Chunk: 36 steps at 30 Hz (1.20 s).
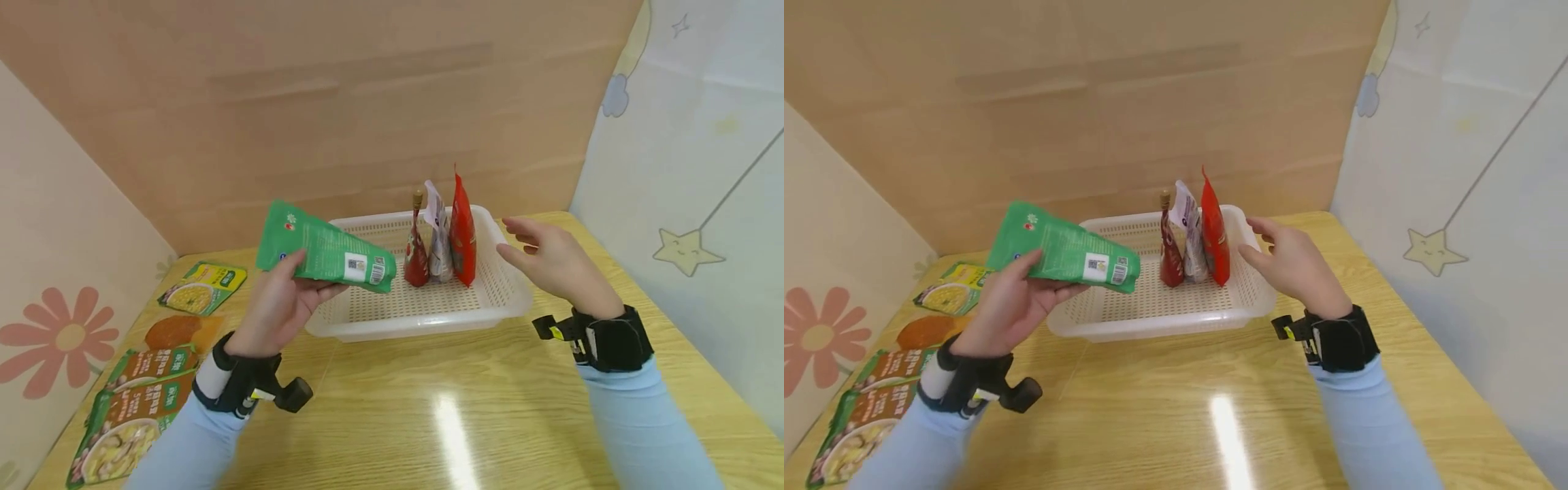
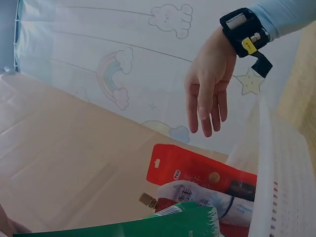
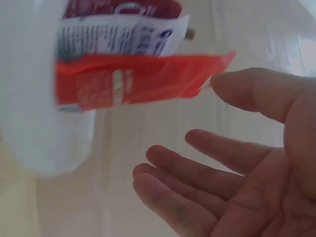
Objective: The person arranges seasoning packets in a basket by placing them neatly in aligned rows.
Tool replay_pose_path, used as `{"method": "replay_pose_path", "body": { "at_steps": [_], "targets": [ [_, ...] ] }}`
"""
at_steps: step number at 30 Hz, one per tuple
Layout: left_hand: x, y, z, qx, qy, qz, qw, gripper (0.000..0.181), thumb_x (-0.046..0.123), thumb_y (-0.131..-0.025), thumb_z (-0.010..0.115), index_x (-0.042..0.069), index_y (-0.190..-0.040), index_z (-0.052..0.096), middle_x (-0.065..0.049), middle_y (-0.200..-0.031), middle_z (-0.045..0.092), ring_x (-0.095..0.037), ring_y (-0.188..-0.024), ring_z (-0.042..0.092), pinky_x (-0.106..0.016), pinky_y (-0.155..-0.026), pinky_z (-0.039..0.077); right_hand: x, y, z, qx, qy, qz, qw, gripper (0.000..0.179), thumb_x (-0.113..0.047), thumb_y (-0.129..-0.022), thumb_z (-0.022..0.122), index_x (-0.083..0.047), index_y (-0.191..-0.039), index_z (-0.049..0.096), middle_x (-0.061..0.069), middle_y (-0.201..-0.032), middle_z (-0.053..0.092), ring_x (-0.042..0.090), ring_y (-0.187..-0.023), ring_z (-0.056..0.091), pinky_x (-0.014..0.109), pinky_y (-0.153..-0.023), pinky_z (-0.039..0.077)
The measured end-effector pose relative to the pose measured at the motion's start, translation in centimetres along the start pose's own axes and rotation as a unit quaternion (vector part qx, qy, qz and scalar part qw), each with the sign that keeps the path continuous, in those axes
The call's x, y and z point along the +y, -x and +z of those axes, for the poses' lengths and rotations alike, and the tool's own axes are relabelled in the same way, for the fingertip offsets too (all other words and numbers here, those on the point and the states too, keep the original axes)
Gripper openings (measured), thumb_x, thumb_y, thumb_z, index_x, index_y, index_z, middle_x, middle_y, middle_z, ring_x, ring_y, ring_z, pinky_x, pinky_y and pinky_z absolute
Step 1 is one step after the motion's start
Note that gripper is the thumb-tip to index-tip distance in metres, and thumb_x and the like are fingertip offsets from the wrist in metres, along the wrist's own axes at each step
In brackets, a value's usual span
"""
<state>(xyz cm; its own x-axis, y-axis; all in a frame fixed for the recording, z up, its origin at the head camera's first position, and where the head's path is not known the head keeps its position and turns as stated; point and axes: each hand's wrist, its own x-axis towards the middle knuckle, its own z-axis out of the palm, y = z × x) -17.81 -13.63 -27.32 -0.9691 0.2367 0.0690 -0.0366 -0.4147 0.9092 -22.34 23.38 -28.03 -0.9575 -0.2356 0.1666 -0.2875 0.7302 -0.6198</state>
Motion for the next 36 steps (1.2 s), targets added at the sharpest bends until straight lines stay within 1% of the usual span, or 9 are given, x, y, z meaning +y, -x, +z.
{"method": "replay_pose_path", "body": {
  "at_steps": [4,9,12,14,17,21,23,31,36],
  "targets": [
    [0.9,-2.1,-0.4,-0.002,-0.024,-0.033,0.9992,0.053,0.022,-0.11,0.023,0.022,-0.158,0.001,-0.021,-0.158,0.016,-0.041,-0.142,0.027,-0.054,-0.11,0.031,2.5,-0.9,0.1,-0.024,-0.02,0.04,0.9987,0.064,-0.033,-0.102,0.056,0.004,-0.15,0.036,0.028,-0.141,0.049,0.045,-0.127,0.049,0.058,-0.098,0.045],
    [1.5,-4.6,-0.5,-0.005,-0.046,-0.074,0.9962,0.051,0.024,-0.11,0.021,0.015,-0.158,0.003,-0.022,-0.158,0.015,-0.039,-0.144,0.023,-0.057,-0.11,0.028,4.6,-2.0,1.1,-0.039,-0.059,0.074,0.9947,0.055,-0.03,-0.104,0.051,0.008,-0.143,0.044,0.028,-0.134,0.056,0.038,-0.106,0.066,0.052,-0.091,0.052],
    [1.4,-6.0,-0.2,0.005,-0.047,-0.101,0.9938,0.053,0.027,-0.11,0.021,0.016,-0.158,0.001,-0.022,-0.16,0.012,-0.038,-0.146,0.017,-0.058,-0.111,0.026,5.4,-2.5,1.8,-0.046,-0.087,0.089,0.9911,0.049,-0.028,-0.105,0.049,0.007,-0.139,0.051,0.026,-0.129,0.059,0.031,-0.096,0.069,0.048,-0.087,0.055],
    [1.3,-6.8,0.0,0.014,-0.044,-0.117,0.9921,0.054,0.027,-0.11,0.021,0.017,-0.159,0.0,-0.021,-0.161,0.01,-0.037,-0.147,0.013,-0.059,-0.112,0.024,5.7,-2.7,2.1,-0.05,-0.097,0.097,0.9893,0.047,-0.028,-0.105,0.049,0.006,-0.137,0.054,0.025,-0.125,0.062,0.029,-0.095,0.067,0.046,-0.085,0.055],
    [0.9,-8.0,0.6,0.024,-0.055,-0.134,0.9891,0.054,0.028,-0.11,0.02,0.016,-0.159,0.001,-0.021,-0.161,0.009,-0.038,-0.148,0.01,-0.06,-0.113,0.022,5.9,-2.9,2.3,-0.055,-0.105,0.105,0.9873,0.049,-0.028,-0.104,0.049,0.007,-0.138,0.053,0.025,-0.127,0.061,0.03,-0.1,0.065,0.043,-0.083,0.056],
    [0.2,-9.5,1.3,0.04,-0.068,-0.147,0.986,0.054,0.028,-0.11,0.021,0.011,-0.157,0.002,-0.022,-0.16,0.01,-0.039,-0.147,0.011,-0.062,-0.112,0.02,5.9,-2.8,2.4,-0.059,-0.13,0.117,0.9828,0.049,-0.025,-0.103,0.052,0.009,-0.138,0.051,0.027,-0.129,0.059,0.032,-0.105,0.064,0.039,-0.08,0.058],
    [-0.2,-10.2,1.6,0.049,-0.068,-0.151,0.9849,0.053,0.027,-0.11,0.021,0.01,-0.157,0.003,-0.022,-0.16,0.01,-0.039,-0.147,0.01,-0.064,-0.111,0.018,5.9,-2.7,2.5,-0.06,-0.14,0.119,0.981,0.048,-0.023,-0.103,0.052,0.01,-0.138,0.05,0.028,-0.128,0.059,0.032,-0.102,0.065,0.038,-0.078,0.059],
    [-1.6,-12.1,2.6,0.077,-0.079,-0.175,0.9784,0.049,0.026,-0.11,0.025,0.006,-0.153,0.012,-0.022,-0.159,0.011,-0.04,-0.147,0.009,-0.067,-0.111,0.018,5.9,-2.6,2.4,-0.061,-0.152,0.124,0.9788,0.046,-0.019,-0.102,0.054,0.01,-0.138,0.051,0.028,-0.125,0.061,0.028,-0.093,0.069,0.039,-0.074,0.059],
    [-2.0,-12.5,3.1,0.067,-0.096,-0.179,0.9768,0.049,0.025,-0.11,0.022,0.006,-0.154,0.008,-0.023,-0.16,0.005,-0.04,-0.148,0.006,-0.064,-0.112,0.019,5.9,-2.6,2.3,-0.063,-0.153,0.121,0.9787,0.045,-0.018,-0.102,0.055,0.01,-0.138,0.051,0.028,-0.123,0.062,0.028,-0.091,0.069,0.041,-0.074,0.059]
  ]
}}
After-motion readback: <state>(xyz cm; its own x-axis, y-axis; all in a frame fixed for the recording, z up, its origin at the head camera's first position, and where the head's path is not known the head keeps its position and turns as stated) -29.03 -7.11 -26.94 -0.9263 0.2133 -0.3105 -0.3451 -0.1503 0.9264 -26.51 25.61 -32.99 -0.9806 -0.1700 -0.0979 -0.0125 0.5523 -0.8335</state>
